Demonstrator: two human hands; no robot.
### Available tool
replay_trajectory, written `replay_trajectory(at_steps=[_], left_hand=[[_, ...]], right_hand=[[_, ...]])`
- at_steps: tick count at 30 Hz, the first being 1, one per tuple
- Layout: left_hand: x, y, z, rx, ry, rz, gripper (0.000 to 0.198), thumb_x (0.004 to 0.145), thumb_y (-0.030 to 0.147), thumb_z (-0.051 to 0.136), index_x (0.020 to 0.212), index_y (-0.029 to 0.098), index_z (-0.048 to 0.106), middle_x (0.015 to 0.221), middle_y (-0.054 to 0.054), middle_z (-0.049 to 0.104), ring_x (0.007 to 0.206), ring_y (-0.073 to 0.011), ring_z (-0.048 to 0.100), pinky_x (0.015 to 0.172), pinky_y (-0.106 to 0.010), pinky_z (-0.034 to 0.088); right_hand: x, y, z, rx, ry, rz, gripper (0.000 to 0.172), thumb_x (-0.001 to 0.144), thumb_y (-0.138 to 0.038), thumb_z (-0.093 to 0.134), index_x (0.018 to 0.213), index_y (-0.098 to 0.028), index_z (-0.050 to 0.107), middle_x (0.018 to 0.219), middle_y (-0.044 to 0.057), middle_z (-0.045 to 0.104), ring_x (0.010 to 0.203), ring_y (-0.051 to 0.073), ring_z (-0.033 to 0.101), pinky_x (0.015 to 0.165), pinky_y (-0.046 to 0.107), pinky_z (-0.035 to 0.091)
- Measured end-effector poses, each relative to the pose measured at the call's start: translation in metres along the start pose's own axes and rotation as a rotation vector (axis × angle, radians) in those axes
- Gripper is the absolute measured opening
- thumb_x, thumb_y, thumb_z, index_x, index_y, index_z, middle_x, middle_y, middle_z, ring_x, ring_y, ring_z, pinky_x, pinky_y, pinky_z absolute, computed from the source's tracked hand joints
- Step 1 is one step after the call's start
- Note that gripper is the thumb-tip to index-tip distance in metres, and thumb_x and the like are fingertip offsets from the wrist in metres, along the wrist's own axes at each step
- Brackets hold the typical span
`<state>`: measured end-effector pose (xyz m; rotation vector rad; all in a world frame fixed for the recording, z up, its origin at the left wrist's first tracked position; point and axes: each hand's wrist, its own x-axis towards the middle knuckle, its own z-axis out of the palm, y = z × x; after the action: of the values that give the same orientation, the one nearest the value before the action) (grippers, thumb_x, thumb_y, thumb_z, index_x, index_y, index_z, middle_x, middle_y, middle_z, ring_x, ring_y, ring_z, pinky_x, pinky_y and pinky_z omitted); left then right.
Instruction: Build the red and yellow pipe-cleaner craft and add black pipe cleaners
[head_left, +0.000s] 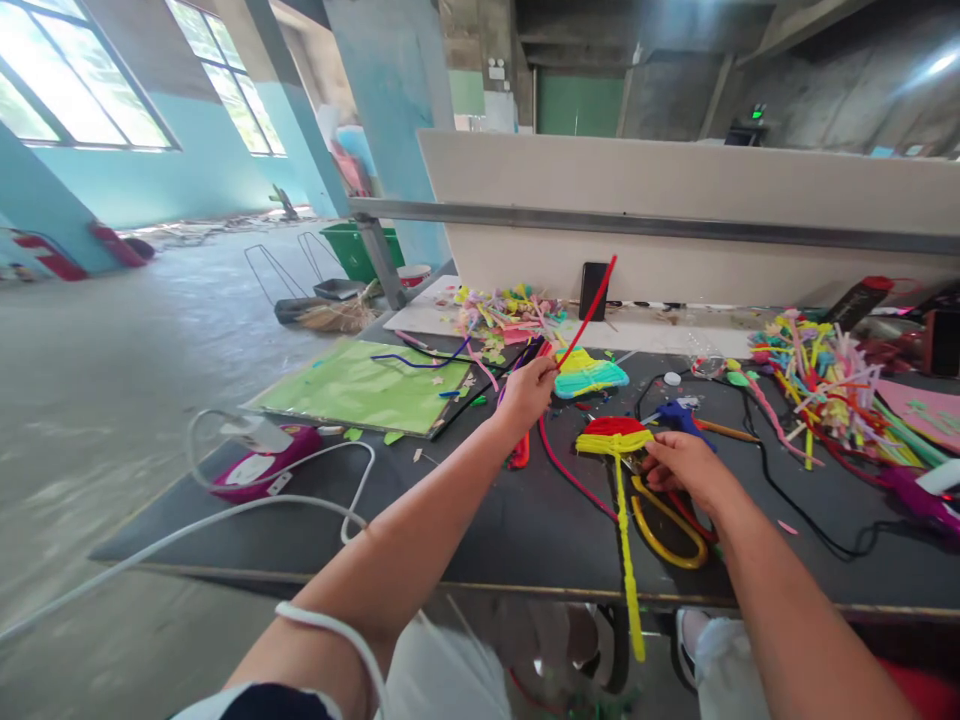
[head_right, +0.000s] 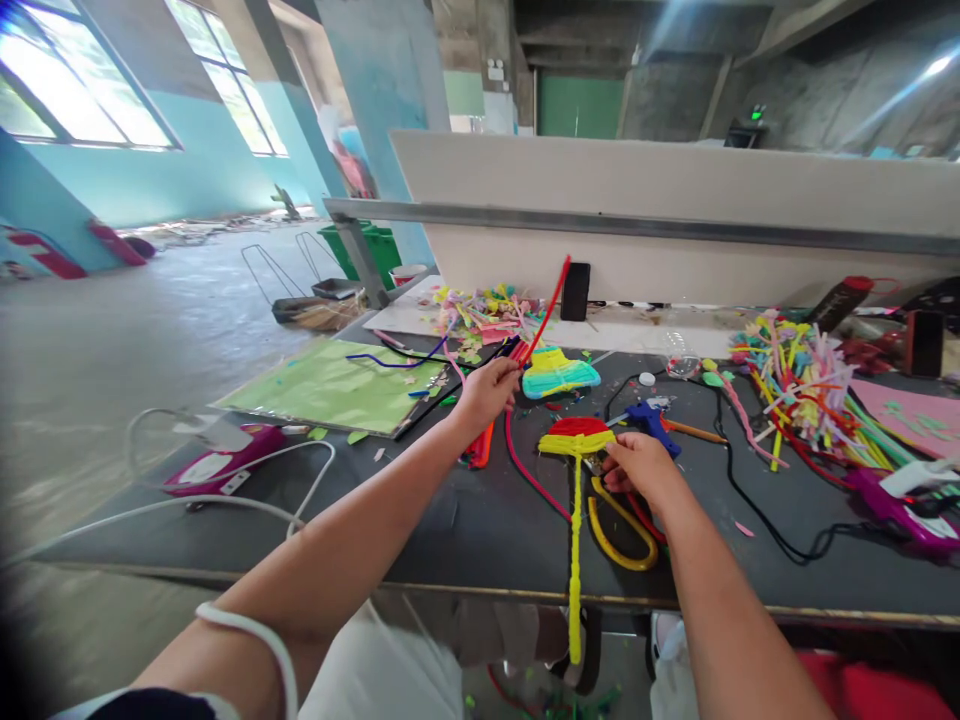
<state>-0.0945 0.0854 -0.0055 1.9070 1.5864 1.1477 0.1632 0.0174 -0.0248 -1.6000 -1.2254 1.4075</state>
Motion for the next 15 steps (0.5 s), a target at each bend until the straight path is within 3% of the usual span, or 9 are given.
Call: replay_trajectory(at_steps=[3,9,15], left_hand=[[0.002,-0.015,-0.006,-0.009,-0.124,-0.17,0.018,0.082,0.026,0.048,0.093,0.018,0.06,0.068,0.0,0.061,0.049,-0.01,0.054,0.049,-0.02,0.045],[0.013,-0.043,-0.042,-0.009,-0.172,-0.339,0.006,0.077,0.021,0.053,0.077,0.016,0.056,0.051,0.003,0.052,0.038,-0.0108,0.051,0.041,-0.021,0.042],[0.01,-0.05,-0.069,-0.147,-0.16,-0.352,0.011,0.082,0.028,0.052,0.085,0.017,0.054,0.067,0.0,0.061,0.045,-0.0069,0.054,0.044,-0.017,0.044]], right_hand=[[-0.001,-0.003,0.002,-0.024,0.007,-0.001,0.009,0.086,-0.018,0.051,0.078,-0.015,0.054,0.065,0.0,0.061,0.043,0.008,0.056,0.045,0.022,0.054],[-0.001,-0.005,0.003,-0.045,0.017,0.02,0.008,0.086,-0.019,0.05,0.08,-0.015,0.054,0.064,0.0,0.061,0.042,0.008,0.056,0.044,0.022,0.053],[0.001,-0.001,0.001,-0.028,0.041,0.035,0.006,0.085,-0.019,0.052,0.081,-0.016,0.054,0.064,0.0,0.062,0.042,0.008,0.056,0.045,0.023,0.054]])
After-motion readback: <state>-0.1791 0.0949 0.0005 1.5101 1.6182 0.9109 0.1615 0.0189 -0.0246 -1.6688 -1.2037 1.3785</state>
